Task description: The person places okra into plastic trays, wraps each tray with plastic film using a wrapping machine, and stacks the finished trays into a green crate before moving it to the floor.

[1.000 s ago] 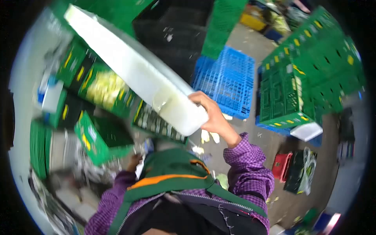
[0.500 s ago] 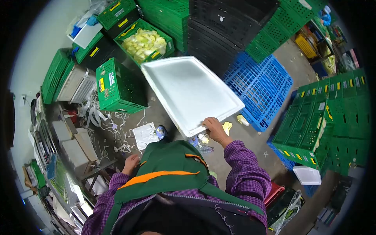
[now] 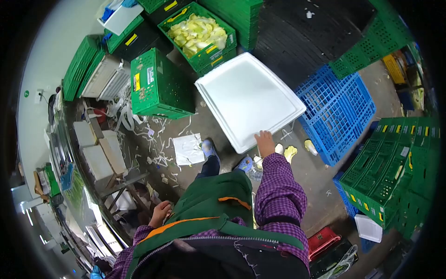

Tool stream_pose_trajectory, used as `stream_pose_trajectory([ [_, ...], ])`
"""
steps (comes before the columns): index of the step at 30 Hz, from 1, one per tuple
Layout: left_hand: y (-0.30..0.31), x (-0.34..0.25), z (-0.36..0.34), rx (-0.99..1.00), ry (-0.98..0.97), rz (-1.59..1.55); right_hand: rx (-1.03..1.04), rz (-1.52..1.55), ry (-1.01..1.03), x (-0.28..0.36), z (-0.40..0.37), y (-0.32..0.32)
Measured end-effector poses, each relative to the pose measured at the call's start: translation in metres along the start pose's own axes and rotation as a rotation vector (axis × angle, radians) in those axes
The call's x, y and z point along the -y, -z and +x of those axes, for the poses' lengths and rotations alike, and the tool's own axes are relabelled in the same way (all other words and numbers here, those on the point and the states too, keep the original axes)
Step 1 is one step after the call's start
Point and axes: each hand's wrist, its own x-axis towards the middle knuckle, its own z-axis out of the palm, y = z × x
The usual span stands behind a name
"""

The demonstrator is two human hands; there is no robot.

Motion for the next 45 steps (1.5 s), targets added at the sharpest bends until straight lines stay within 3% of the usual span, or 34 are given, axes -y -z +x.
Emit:
stream_pose_trajectory([
  [1,-0.001,-0.001,-0.005,0.012,-0.002,-0.047,-0.022,-0.155,-0.091,0.002,-0.004,-0.009],
  [2,0.0,0.001,-0.009,-0.009,0.001,0.009,0.127,-0.161,-0.122,0.004,-0.009,-0.014],
  [3,0.003,0.008,-0.016,-0.018,0.022,0.006,0.145,-0.153,-0.111,0.008,-0.02,-0.032],
  [5,0.004,0.013,-0.02,-0.015,-0.042,0.201,0.696,0.207,-0.102,0.015,-0.036,-0.056],
  [7,0.001,0.016,-0.009,0.005,-0.087,0.279,0.793,0.318,-0.192,0.05,-0.049,-0.026],
  [9,0.006,0.02,0.002,-0.072,-0.037,0.267,0.696,0.439,-0.125,0.07,-0.08,-0.059],
  [11,0.008,0.007,0.014,-0.071,-0.126,0.235,0.875,0.395,-0.098,0.102,-0.072,-0.024],
  [14,0.015,-0.015,0.041,-0.102,-0.147,0.204,0.761,0.552,-0.209,0.122,-0.076,-0.044],
  [17,0.031,-0.032,0.071,-0.122,-0.178,0.098,0.748,0.619,-0.241,0.128,-0.041,-0.044],
  [18,0.039,-0.038,0.08,-0.129,-0.193,0.078,0.969,0.748,-0.467,0.134,-0.019,-0.037],
  [19,0.048,-0.043,0.088,-0.134,-0.207,0.061,0.97,0.725,-0.427,0.141,0.004,-0.031],
  [22,0.077,-0.035,0.111,-0.211,-0.211,-0.086,1.084,1.269,-0.409,0.172,0.062,-0.008],
  [24,0.099,-0.03,0.115,-0.264,-0.201,-0.169,1.108,1.087,-0.228,0.203,0.125,0.018],
  [26,0.113,-0.027,0.107,-0.279,-0.073,-0.527,1.12,0.907,-0.058,0.231,0.165,0.029],
  [30,0.131,-0.01,0.105,-0.33,0.002,-0.707,1.234,1.007,-0.202,0.281,0.237,0.028],
  [31,0.132,-0.011,0.106,-0.386,0.035,-0.663,1.243,1.0,-0.181,0.295,0.256,0.023],
  [34,0.142,0.0,0.13,-0.433,-0.011,-0.396,0.824,0.583,0.29,0.34,0.307,0.0],
  [35,0.144,0.022,0.153,-0.427,-0.066,-0.295,0.835,0.587,0.301,0.358,0.326,-0.001],
  [37,0.162,0.008,0.161,-0.36,-0.09,-0.265,0.67,0.685,0.355,0.398,0.369,-0.003],
  [38,0.175,-0.012,0.159,-0.362,-0.064,-0.256,0.66,0.756,0.225,0.42,0.387,0.004],
  [39,0.189,-0.033,0.157,-0.365,-0.035,-0.248,0.644,0.762,0.228,0.438,0.405,0.004],
  [42,0.236,-0.073,0.17,-0.418,0.033,-0.424,0.69,0.761,0.253,0.479,0.452,-0.013],
  [45,0.293,-0.115,0.186,-0.474,0.07,-0.565,0.685,0.634,0.419,0.526,0.504,-0.023],
])
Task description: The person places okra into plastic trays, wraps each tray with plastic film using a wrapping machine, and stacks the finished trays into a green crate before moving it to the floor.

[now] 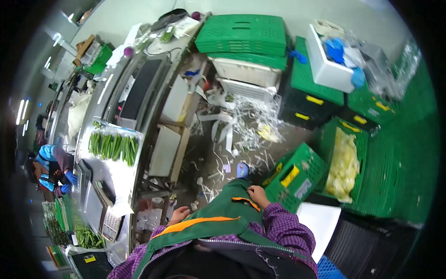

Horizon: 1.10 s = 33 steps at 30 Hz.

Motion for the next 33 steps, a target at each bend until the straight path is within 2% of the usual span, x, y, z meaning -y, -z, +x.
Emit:
stream_pose_trajectory([
  [2,0.009,-0.048,0.023,0.012,0.056,0.035,0.068,0.001,-0.033,0.019,0.044,0.017],
  [3,0.011,-0.057,0.044,-0.032,-0.015,0.03,0.079,-0.005,-0.018,0.03,0.069,0.028],
  [6,0.007,-0.106,0.082,-0.106,-0.032,-0.266,0.226,-0.127,0.008,0.064,0.139,0.057],
  [8,0.004,-0.136,0.105,-0.19,-0.193,-0.073,0.245,-0.133,0.227,0.094,0.192,0.074],
  [9,0.006,-0.164,0.112,-0.225,-0.207,-0.072,0.242,-0.137,0.271,0.116,0.219,0.082],
  [10,0.01,-0.166,0.142,-0.213,-0.228,-0.107,0.24,-0.134,0.271,0.139,0.244,0.091],
  [12,0.018,-0.221,0.164,-0.222,-0.201,-0.129,0.304,-0.083,0.157,0.168,0.299,0.096],
  [14,0.024,-0.263,0.205,-0.166,-0.207,-0.081,0.258,-0.041,0.201,0.191,0.353,0.096],
  [16,0.025,-0.32,0.238,-0.061,-0.376,0.045,0.201,0.02,0.235,0.209,0.389,0.1],
  [18,0.03,-0.399,0.252,0.021,-0.497,0.015,0.213,-0.076,0.205,0.23,0.416,0.114],
  [20,0.028,-0.461,0.285,0.189,-0.575,-0.266,0.243,-0.094,0.181,0.261,0.443,0.14],
  [22,0.038,-0.538,0.31,0.187,-0.681,-0.343,0.15,-0.029,0.224,0.271,0.476,0.166],
  [24,0.052,-0.605,0.354,0.197,-0.68,-0.479,0.079,-0.014,0.142,0.288,0.509,0.202],
  [26,0.072,-0.676,0.391,0.1,-0.638,-0.681,-0.052,0.056,0.212,0.287,0.555,0.236],
  [28,0.094,-0.732,0.45,-0.083,-0.663,-0.817,-0.121,0.04,0.169,0.298,0.601,0.28],
  [29,0.109,-0.753,0.487,-0.175,-0.638,-0.856,-0.097,0.028,0.172,0.297,0.622,0.296],
  [31,0.141,-0.787,0.559,-0.357,-0.533,-0.938,-0.335,-0.019,0.249,0.304,0.676,0.337],
  [32,0.153,-0.799,0.587,-0.444,-0.442,-0.971,-0.311,-0.03,0.271,0.307,0.7,0.358],
  [33,0.161,-0.808,0.603,-0.475,-0.432,-0.984,-0.392,-0.107,0.284,0.303,0.716,0.373],
])
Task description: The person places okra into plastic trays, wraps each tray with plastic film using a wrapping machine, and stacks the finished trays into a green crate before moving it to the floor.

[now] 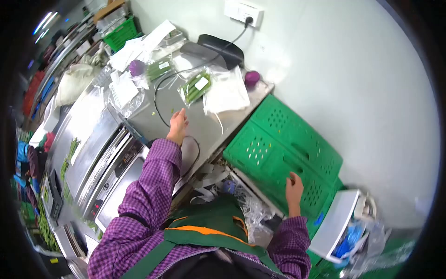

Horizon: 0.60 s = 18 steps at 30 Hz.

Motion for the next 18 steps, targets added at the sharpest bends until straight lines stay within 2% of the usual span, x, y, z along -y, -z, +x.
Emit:
stream_pose_trajectory([
  [1,-0.007,-0.005,0.021,-0.075,0.128,-0.01,-0.075,-0.076,0.03,-0.007,0.02,0.006],
  [2,-0.016,-0.012,0.042,-0.144,0.253,-0.024,-0.057,-0.179,0.059,-0.016,0.04,0.014],
  [3,-0.023,-0.013,0.062,-0.166,0.239,-0.035,-0.046,-0.283,0.089,-0.026,0.059,0.019],
  [5,-0.029,-0.005,0.09,-0.168,0.358,-0.195,0.009,-0.328,0.124,-0.048,0.084,0.024],
  [7,-0.032,-0.003,0.096,-0.222,0.349,-0.212,0.078,-0.383,0.156,-0.058,0.104,0.028],
  [9,-0.037,-0.003,0.101,-0.264,0.329,-0.224,0.183,-0.414,0.104,-0.05,0.118,0.03],
  [11,-0.042,-0.001,0.107,-0.182,0.327,-0.287,0.207,-0.425,0.157,-0.052,0.131,0.028],
  [13,-0.047,0.001,0.116,-0.194,0.367,-0.303,0.185,-0.394,0.148,-0.05,0.143,0.023],
  [15,-0.054,-0.001,0.116,0.027,0.383,-0.462,0.279,-0.381,0.116,-0.054,0.156,0.021],
  [16,-0.065,-0.009,0.106,-0.045,0.366,-0.423,0.367,-0.369,0.071,-0.056,0.161,0.021],
  [17,-0.065,-0.013,0.103,-0.05,0.366,-0.429,0.37,-0.372,0.076,-0.058,0.163,0.022],
  [18,-0.065,-0.014,0.102,-0.043,0.276,-0.469,0.416,-0.355,0.059,-0.063,0.166,0.023],
])
